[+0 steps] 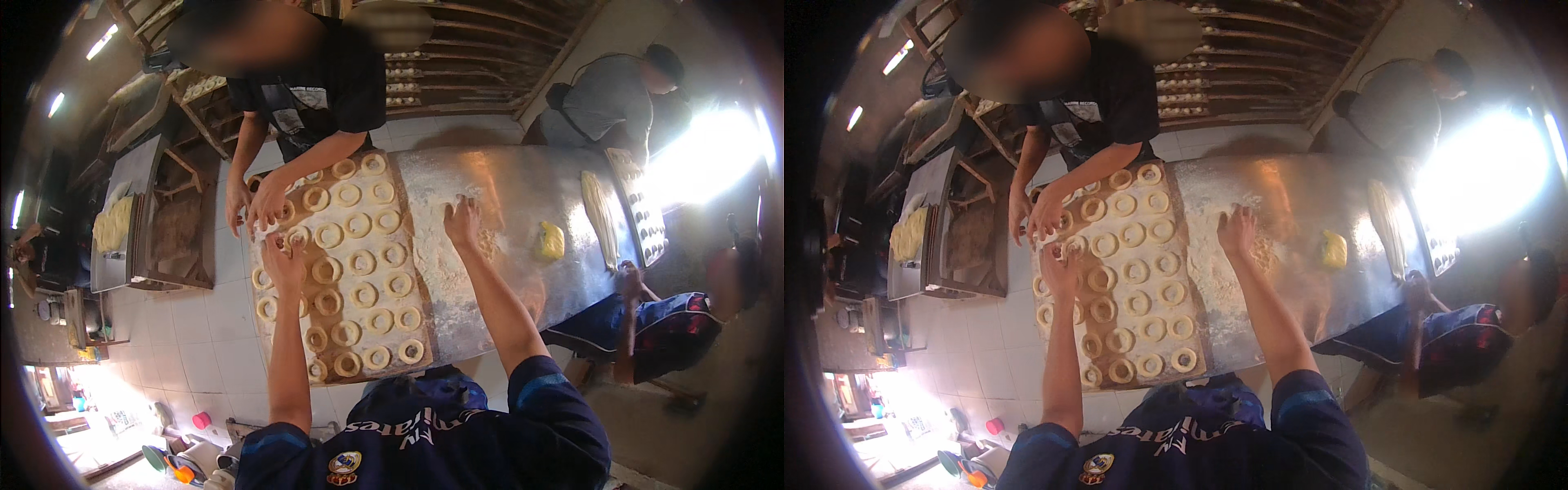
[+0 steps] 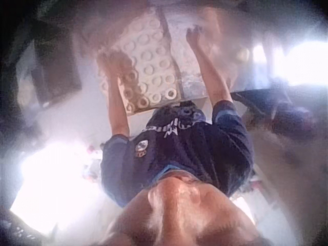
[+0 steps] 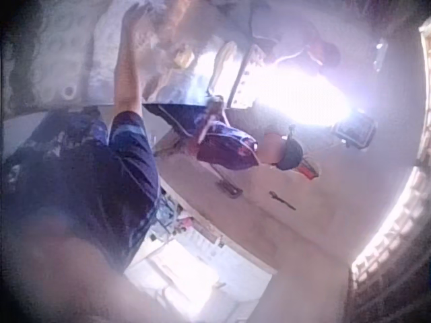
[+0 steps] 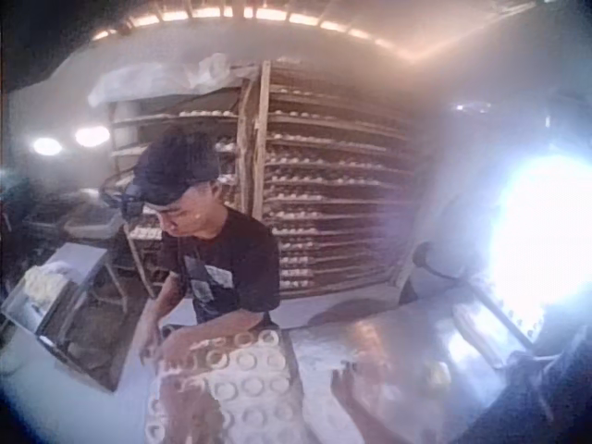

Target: The person shapes small dough pieces into rings by hand and places them on a wooden board. Another person works alongside, also shaping dough.

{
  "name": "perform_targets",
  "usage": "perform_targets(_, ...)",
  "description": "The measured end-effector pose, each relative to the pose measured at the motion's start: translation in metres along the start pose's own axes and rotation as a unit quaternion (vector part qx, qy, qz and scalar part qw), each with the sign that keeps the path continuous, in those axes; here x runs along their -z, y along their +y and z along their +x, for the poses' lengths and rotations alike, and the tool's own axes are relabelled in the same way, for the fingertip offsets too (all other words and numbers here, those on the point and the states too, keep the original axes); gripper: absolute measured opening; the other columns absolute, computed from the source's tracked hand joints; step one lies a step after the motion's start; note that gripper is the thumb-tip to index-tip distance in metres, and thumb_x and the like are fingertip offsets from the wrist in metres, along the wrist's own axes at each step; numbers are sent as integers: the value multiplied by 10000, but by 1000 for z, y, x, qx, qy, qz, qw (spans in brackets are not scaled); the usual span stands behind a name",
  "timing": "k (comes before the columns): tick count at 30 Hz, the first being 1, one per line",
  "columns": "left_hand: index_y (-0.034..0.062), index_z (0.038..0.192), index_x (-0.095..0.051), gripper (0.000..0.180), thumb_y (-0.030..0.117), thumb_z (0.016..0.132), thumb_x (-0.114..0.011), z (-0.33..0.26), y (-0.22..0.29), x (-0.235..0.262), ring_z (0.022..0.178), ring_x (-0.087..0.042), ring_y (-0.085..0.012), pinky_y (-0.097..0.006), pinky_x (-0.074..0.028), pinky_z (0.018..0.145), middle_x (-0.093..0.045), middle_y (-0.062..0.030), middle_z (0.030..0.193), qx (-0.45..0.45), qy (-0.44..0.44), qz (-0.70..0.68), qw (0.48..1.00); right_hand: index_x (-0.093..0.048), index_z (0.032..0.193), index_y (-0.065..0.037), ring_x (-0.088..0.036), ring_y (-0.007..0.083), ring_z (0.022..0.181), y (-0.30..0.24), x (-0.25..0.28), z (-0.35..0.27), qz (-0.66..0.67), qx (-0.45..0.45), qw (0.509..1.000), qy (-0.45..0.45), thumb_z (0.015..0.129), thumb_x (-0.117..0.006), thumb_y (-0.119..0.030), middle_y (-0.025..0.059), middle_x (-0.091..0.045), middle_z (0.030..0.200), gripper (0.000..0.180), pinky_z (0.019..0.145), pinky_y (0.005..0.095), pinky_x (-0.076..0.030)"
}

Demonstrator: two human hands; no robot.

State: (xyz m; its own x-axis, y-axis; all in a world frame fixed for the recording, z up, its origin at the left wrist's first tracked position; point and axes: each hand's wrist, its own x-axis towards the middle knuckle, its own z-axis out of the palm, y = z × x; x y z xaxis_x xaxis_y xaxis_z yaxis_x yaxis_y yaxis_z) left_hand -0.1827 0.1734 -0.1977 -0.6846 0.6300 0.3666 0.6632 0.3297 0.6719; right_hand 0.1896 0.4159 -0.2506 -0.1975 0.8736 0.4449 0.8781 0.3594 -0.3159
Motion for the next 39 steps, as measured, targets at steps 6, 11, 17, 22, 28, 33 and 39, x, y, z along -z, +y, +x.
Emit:
perform_targets(6, 43, 1160, -636, 225, 182, 1011, -732, -80, 104, -27, 887, -644, -185, -344, -537, 713, -667, -77, 1028, 76, -67, -236, 966, -561, 1157, -39, -662, 392, 1022, -11, 24, -11, 168, -19, 976, -134, 876, -736, -58, 206, -660, 1089, 332, 890, 482, -526)
perform_targets(11, 58, 1203, -641, 262, 221, 1028, -749, -133, 187, -77, 934, -670, -142, -310, -547, 752, -700, -34, 1035, 120, -120, -368, 914, -527, 1055, -57, -635, 222, 864, -34, 96, -52, 362, -116, 909, -172, 859, -750, -18, 100, -625, 964, 300, 747, 374, -526)
perform_targets(17, 47, 1263, -657, 363, 251, 998, -798, -167, 242, -124, 977, -672, -142, -311, -527, 901, -731, -40, 1092, 324, -296, -632, 639, -502, 990, -68, -537, 89, 869, -26, 151, -75, 549, -284, 759, -207, 901, -707, 23, 3, -503, 956, 241, 716, 254, -458)
perform_targets(22, -16, 1236, -600, 317, 262, 1096, -662, -186, 291, -114, 842, -659, -112, -300, -530, 761, -703, -42, 937, 4, -160, -348, 924, -560, 1022, -64, -554, 107, 906, 23, 127, -77, 486, -201, 839, -136, 953, -651, 7, 12, -544, 989, 135, 757, 302, -473)
perform_targets(28, 54, 1296, -516, 260, 189, 1098, -617, -175, 275, -119, 892, -625, -95, -278, -501, 795, -651, -20, 957, 186, -246, -593, 744, -612, 974, -84, -594, 152, 858, -7, 171, -72, 688, -339, 603, -218, 1036, -590, -224, 24, -591, 890, 154, 808, 339, -487)
perform_targets(33, 77, 1329, -539, 277, 241, 1106, -550, -170, 267, -94, 1099, -650, -196, -389, -516, 903, -672, -48, 1135, 241, -218, -761, 562, -683, 995, -55, -652, 162, 950, -18, 141, -57, 688, -354, 561, -296, 1106, -524, -450, 64, -695, 911, 440, 908, 371, -505)
perform_targets(39, -27, 1148, -625, 498, 450, 1138, -486, -148, 223, -55, 734, -684, -234, -424, -537, 684, -717, -134, 873, 55, -129, -161, 977, -648, 906, -110, -497, 107, 548, -98, 118, -95, 653, -340, 612, -290, 1069, -603, -544, -15, -588, 678, 466, 523, 294, -394)
